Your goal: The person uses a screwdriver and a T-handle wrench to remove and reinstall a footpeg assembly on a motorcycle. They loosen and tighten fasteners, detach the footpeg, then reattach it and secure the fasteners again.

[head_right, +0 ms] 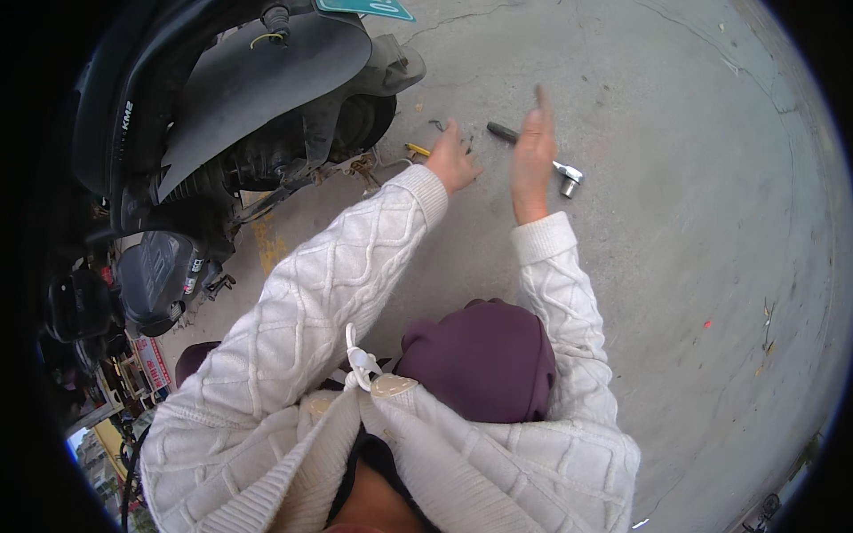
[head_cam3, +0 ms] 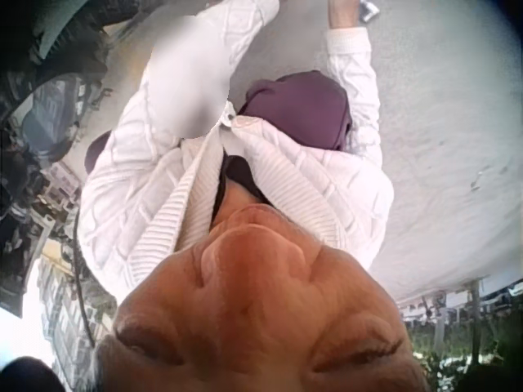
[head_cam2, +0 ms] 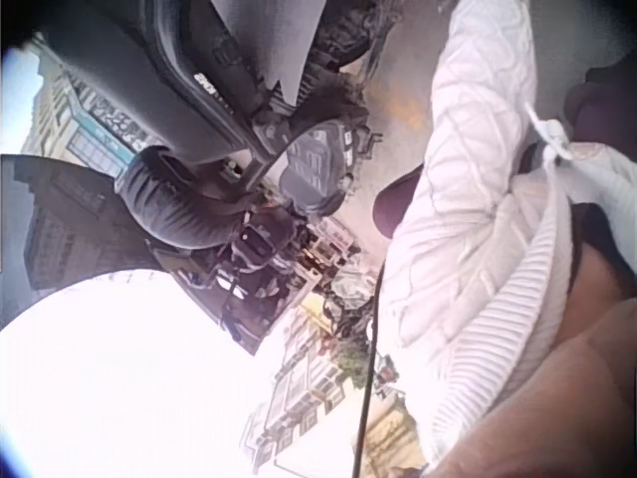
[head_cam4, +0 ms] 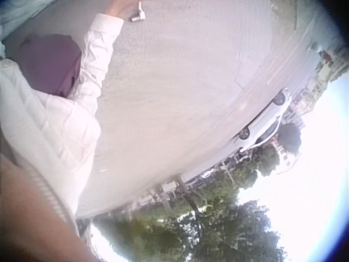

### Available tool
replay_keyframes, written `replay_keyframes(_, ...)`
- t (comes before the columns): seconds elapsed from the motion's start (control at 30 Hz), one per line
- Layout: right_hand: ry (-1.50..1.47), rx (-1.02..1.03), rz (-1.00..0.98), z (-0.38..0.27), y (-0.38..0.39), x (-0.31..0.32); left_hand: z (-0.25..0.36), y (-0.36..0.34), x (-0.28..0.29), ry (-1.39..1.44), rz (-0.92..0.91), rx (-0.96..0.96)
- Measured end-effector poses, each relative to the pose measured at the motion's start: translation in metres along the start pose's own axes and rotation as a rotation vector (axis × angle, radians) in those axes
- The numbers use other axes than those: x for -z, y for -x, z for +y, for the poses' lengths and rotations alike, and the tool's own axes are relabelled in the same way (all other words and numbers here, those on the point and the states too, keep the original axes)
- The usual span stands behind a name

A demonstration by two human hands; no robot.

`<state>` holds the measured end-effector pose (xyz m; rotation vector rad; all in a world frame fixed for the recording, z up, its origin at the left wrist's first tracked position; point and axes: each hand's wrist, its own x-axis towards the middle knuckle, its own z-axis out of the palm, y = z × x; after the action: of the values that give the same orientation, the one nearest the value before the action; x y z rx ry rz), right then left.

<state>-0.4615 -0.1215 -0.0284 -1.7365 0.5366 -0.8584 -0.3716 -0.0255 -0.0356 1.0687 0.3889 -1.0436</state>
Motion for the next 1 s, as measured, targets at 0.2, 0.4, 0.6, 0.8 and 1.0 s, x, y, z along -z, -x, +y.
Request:
replay_keyframes(0.2,-0.946,-1.000,-0.108,0.021,-0.008,-0.025,-0.014,-0.002,-0.038,-0.747,-0.109,-0.480)
replay_keyframes(0.4,-0.872,-0.498,-0.288,-0.011,0.000,-0.031,0.015,0.007,0.052,-1.133,0.184,-0.103)
replay_keyframes(0.6,-0.619,-0.689,-0.927,-0.043,0.033,-0.099,0.084,0.165,0.065,-0.555,-0.264,0.232)
replay_keyframes(0.8,-0.430,-0.875,-0.571,-0.012,0.023,-0.115,0.216,0.410,0.105,-1.223,-0.674,-0.125)
replay_keyframes(1.0,-0.158,-0.789,-0.784,0.012,0.028,-0.123,0.349,0.659,0.128,-1.226,0.884,-1.371)
